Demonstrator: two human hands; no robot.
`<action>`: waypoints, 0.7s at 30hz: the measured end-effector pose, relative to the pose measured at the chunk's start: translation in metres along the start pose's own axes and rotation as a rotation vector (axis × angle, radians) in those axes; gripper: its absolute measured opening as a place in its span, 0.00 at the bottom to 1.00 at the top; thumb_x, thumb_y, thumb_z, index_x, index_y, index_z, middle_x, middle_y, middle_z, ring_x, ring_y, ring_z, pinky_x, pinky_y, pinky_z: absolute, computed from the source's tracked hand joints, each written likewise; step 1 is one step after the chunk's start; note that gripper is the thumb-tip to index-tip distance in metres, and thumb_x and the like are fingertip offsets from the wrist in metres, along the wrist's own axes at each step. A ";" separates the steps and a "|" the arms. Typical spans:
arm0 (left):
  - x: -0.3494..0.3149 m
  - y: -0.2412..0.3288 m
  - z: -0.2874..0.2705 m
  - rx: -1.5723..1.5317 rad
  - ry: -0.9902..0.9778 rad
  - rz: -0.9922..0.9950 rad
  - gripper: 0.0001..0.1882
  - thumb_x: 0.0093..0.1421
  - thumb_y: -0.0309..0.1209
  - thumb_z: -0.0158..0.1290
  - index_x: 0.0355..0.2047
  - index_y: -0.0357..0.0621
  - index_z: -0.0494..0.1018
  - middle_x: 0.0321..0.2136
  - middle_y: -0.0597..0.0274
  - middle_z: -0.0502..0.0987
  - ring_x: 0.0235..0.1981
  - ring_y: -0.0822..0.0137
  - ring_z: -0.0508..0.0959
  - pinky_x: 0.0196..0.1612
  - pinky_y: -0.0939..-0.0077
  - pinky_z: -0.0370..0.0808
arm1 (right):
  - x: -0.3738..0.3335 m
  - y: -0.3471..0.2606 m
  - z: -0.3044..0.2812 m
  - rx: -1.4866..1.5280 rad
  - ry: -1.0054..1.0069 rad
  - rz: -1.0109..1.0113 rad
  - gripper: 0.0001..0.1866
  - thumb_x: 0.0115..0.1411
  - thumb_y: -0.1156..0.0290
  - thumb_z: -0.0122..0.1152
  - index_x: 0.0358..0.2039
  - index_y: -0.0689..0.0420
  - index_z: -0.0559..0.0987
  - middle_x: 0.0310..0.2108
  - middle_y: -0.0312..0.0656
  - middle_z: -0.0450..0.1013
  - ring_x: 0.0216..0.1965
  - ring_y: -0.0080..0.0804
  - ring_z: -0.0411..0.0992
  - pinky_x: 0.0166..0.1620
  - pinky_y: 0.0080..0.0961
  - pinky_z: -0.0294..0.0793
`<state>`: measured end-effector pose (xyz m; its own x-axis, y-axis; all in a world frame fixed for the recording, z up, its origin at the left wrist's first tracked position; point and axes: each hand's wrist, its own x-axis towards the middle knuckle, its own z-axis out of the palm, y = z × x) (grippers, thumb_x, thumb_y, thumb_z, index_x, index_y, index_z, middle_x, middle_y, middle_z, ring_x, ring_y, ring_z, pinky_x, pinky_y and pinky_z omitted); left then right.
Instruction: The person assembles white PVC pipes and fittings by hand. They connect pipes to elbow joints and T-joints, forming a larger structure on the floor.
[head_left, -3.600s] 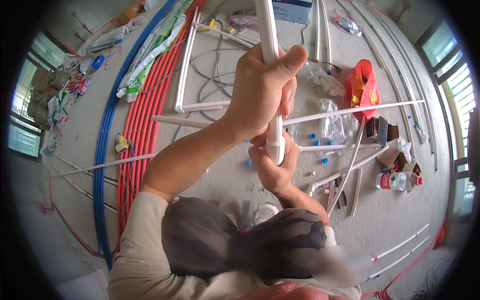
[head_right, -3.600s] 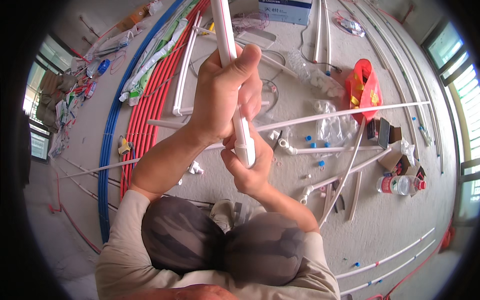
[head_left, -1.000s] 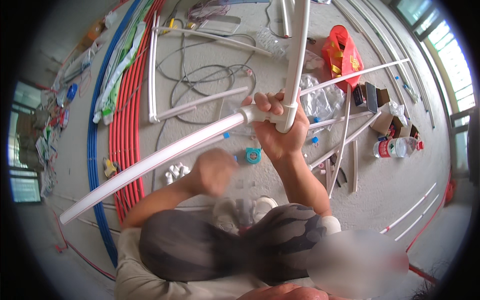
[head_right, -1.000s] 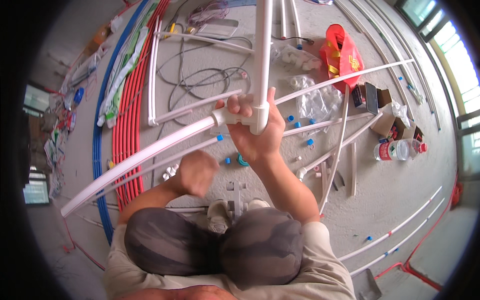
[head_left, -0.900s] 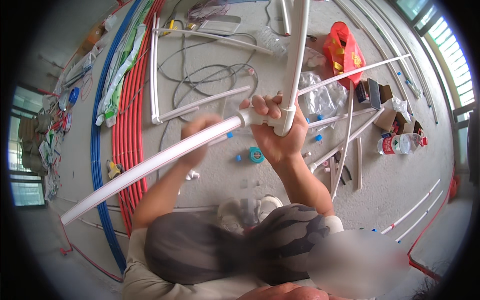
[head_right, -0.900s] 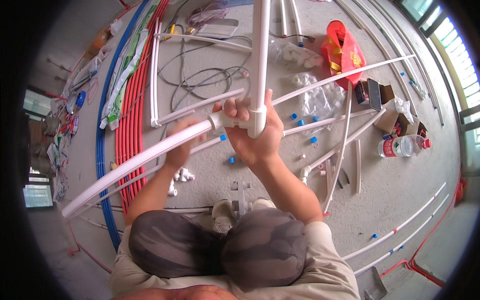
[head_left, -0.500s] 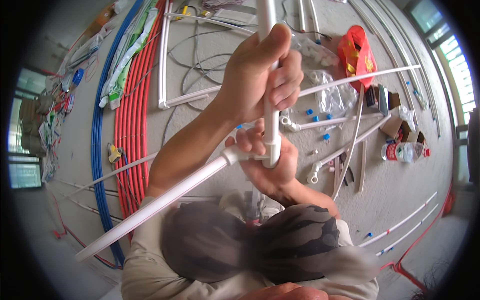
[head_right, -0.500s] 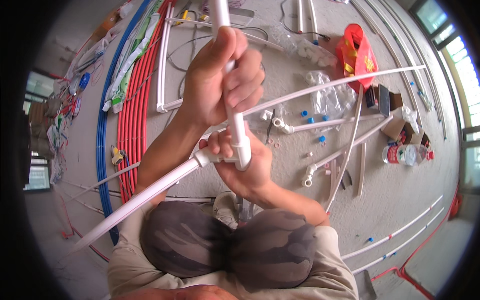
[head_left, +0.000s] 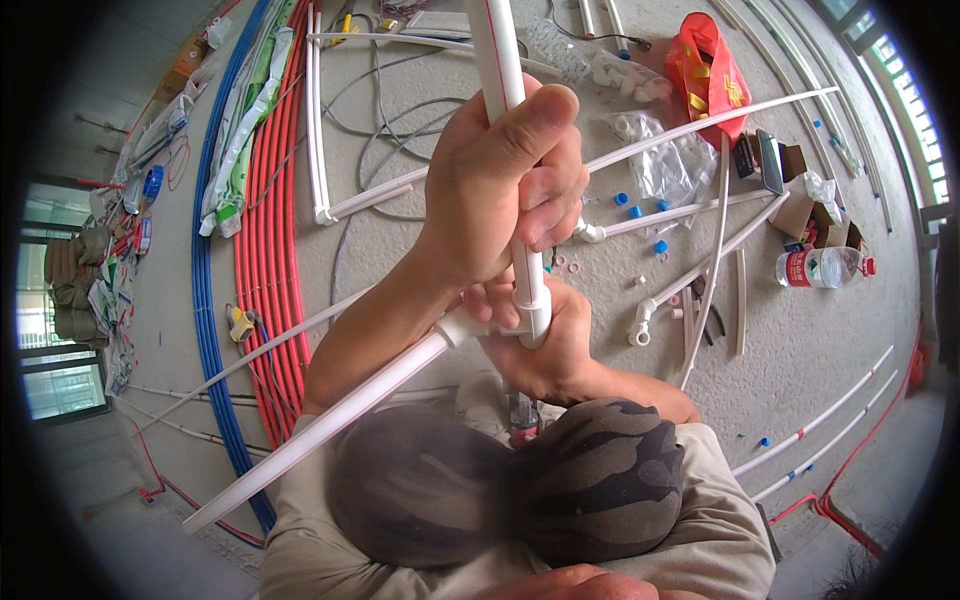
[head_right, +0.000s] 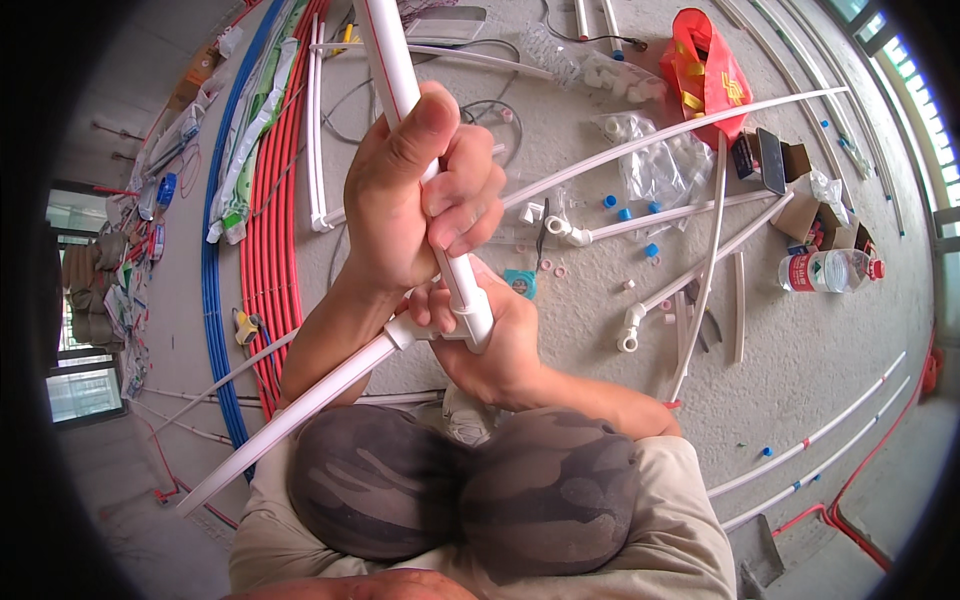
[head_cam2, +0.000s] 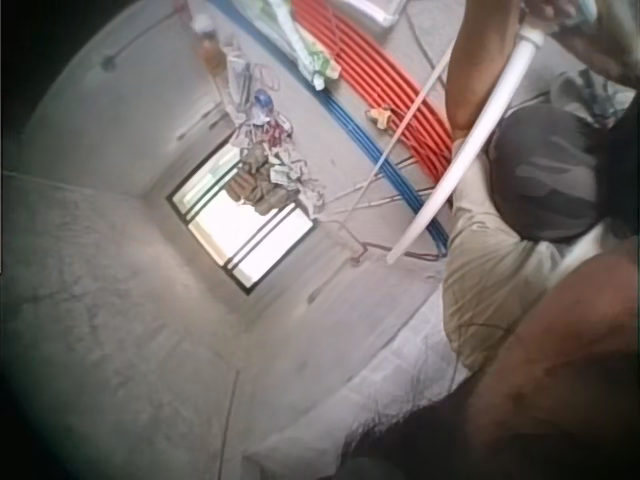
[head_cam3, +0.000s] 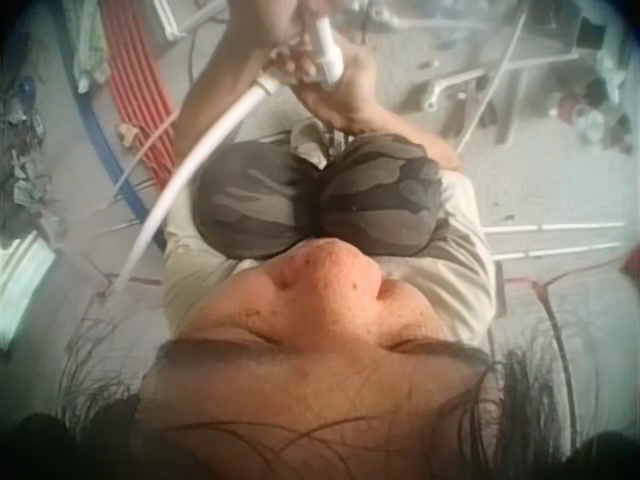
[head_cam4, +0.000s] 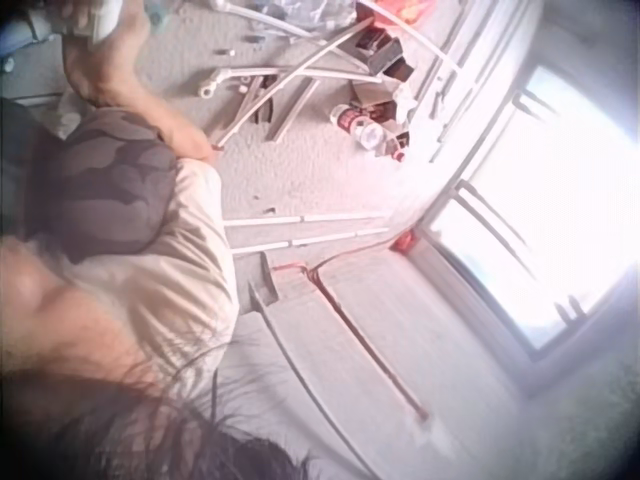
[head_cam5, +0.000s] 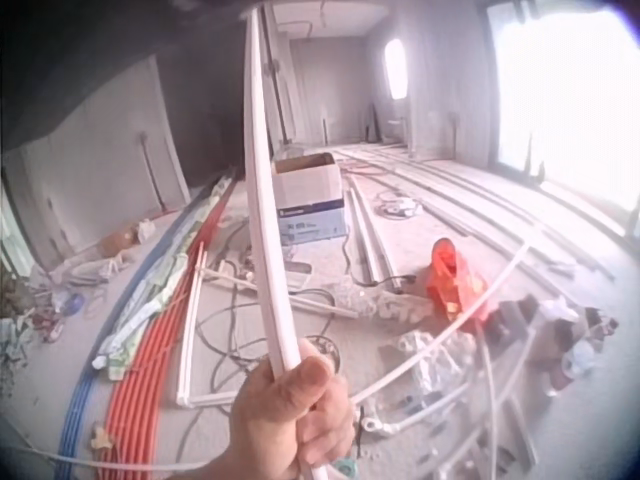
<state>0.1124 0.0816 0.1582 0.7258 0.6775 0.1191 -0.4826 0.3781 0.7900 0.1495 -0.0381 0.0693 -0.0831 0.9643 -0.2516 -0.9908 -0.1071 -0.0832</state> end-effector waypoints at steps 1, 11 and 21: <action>0.000 -0.001 0.000 0.001 0.000 -0.002 0.20 0.70 0.46 0.58 0.30 0.50 0.63 0.13 0.71 0.61 0.10 0.78 0.60 0.13 0.76 0.58 | 0.000 0.001 -0.001 0.000 0.000 0.002 0.09 0.64 0.68 0.47 0.40 0.58 0.73 0.21 0.38 0.65 0.36 0.40 0.68 0.52 0.36 0.65; -0.003 -0.004 0.009 0.091 0.077 0.004 0.21 0.74 0.49 0.51 0.27 0.55 0.60 0.13 0.74 0.58 0.10 0.79 0.58 0.12 0.79 0.54 | -0.003 -0.005 -0.010 -0.028 -0.012 0.072 0.10 0.62 0.66 0.51 0.27 0.58 0.71 0.31 0.43 0.70 0.42 0.41 0.67 0.54 0.35 0.64; -0.001 -0.008 0.002 0.016 0.096 0.010 0.14 0.73 0.42 0.54 0.33 0.54 0.65 0.14 0.74 0.58 0.10 0.79 0.57 0.12 0.79 0.55 | -0.003 -0.011 0.012 -0.055 0.170 -0.009 0.24 0.76 0.49 0.45 0.42 0.59 0.77 0.36 0.41 0.74 0.43 0.38 0.71 0.56 0.39 0.68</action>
<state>0.1161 0.0767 0.1530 0.6701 0.7390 0.0691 -0.4812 0.3617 0.7985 0.1594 -0.0370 0.0827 -0.0500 0.9109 -0.4097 -0.9836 -0.1160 -0.1378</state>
